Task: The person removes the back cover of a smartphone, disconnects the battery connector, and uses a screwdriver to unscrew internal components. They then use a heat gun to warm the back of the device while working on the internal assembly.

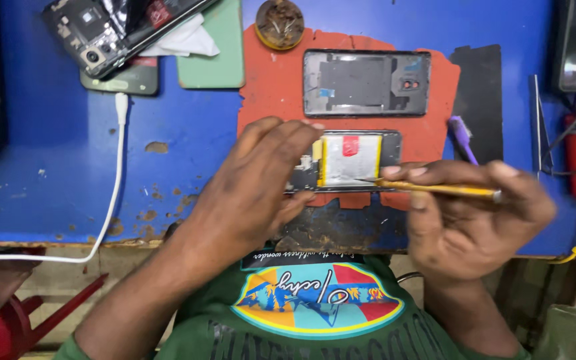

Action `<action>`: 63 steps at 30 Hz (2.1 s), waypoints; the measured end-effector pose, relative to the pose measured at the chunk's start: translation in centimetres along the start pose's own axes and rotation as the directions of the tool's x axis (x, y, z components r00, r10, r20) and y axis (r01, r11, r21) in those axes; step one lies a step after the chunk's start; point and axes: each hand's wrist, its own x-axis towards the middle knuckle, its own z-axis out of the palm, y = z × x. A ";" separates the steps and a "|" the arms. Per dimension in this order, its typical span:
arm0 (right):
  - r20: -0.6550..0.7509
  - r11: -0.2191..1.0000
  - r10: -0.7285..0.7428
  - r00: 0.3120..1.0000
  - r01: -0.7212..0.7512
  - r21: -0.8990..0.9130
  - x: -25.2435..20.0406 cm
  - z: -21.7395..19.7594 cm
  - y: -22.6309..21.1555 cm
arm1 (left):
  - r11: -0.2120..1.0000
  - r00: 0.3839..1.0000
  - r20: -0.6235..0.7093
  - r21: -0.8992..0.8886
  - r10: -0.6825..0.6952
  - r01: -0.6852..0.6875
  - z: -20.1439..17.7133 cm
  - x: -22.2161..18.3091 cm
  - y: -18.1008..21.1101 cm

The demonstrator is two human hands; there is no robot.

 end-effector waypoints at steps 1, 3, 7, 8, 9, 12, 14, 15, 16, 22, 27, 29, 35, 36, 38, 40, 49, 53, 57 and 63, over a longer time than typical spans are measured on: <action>0.036 1.000 -0.021 0.999 0.021 -0.007 0.1 0.6 0.0 | 1.000 1.000 0.000 -0.007 -0.003 0.003 0.1 0.1 0.0; 0.099 0.998 -0.059 0.993 0.060 -0.006 0.1 1.7 0.4 | 1.000 1.000 0.005 -0.025 -0.004 0.005 0.4 0.2 0.1; 0.241 0.998 -0.025 0.970 0.011 0.061 -0.1 2.4 1.1 | 0.999 0.999 -0.026 -0.042 0.027 -0.028 0.0 0.0 -0.2; 0.245 0.998 -0.046 0.968 0.036 0.046 -0.2 2.5 1.2 | 0.998 0.999 -0.035 -0.046 0.029 -0.030 -0.2 -0.2 -0.3; 0.251 0.998 -0.067 0.966 0.061 0.031 -0.2 2.6 1.4 | 0.998 0.999 -0.045 -0.051 0.029 -0.031 -0.4 -0.4 -0.3; 0.269 0.998 -0.062 0.961 0.060 0.015 -0.3 2.7 1.5 | 0.998 0.999 -0.052 -0.062 0.002 -0.006 -0.5 -0.7 -0.5; 0.278 0.999 -0.054 0.959 0.054 0.007 -0.1 2.7 1.4 | 0.998 0.998 -0.055 -0.064 0.004 -0.008 -0.5 -0.8 -0.6; 0.281 0.998 -0.059 0.958 0.061 0.002 0.1 2.8 1.3 | 0.998 0.998 -0.057 -0.064 0.005 -0.009 -0.6 -0.8 -0.6; 0.285 0.998 -0.064 0.956 0.068 -0.003 0.4 2.8 1.2 | 0.998 0.998 -0.060 -0.061 0.003 -0.007 -0.6 -0.8 -0.6; 0.378 0.862 -0.288 0.880 0.410 -0.298 2.6 3.0 -0.3 | 1.000 0.998 -0.057 0.000 -0.016 0.016 -0.7 -1.1 -0.4; 0.341 0.973 -0.218 0.915 0.229 0.008 3.8 3.7 -2.4 | 0.999 0.997 -0.072 0.035 -0.027 0.029 -1.0 -1.6 -0.3; 0.373 0.985 -0.173 0.912 0.171 0.040 4.3 4.0 -2.8 | 0.999 0.997 -0.075 0.035 -0.037 0.039 -0.9 -1.7 -0.3; 0.306 0.969 -0.233 0.923 0.245 -0.003 4.9 4.9 -1.9 | 0.999 0.996 -0.086 0.021 -0.024 0.026 -1.0 -1.8 -0.5; 0.289 0.982 -0.186 0.939 0.182 0.040 4.7 4.7 -2.0 | 1.000 0.996 -0.086 0.016 -0.025 0.026 -1.0 -1.9 -0.5; 0.271 0.990 -0.139 0.953 0.129 0.055 4.3 4.4 -2.0 | 0.999 0.996 -0.083 0.020 -0.026 0.027 -1.0 -1.9 -0.5; 0.262 0.987 -0.156 0.953 0.163 -0.006 4.2 4.4 -1.6 | 0.999 0.996 -0.082 0.035 -0.023 0.026 -1.0 -1.8 -0.5; 0.201 0.986 -0.124 0.972 0.098 0.134 4.2 4.6 -1.7 | 0.999 0.997 -0.077 0.039 -0.028 0.031 -0.9 -1.6 -0.5; 0.267 0.981 -0.172 0.948 0.141 0.131 4.0 4.5 -1.5 | 0.998 0.997 -0.071 0.040 -0.038 0.041 -0.9 -1.7 -0.4; 0.264 0.979 -0.196 0.944 0.176 0.101 3.9 4.6 -1.2 | 0.999 0.997 -0.071 0.036 -0.038 0.041 -0.9 -1.7 -0.3; 0.262 0.983 -0.180 0.948 0.180 0.025 3.6 4.2 -1.3 | 0.999 0.997 -0.066 0.032 -0.027 0.029 -1.0 -1.6 -0.2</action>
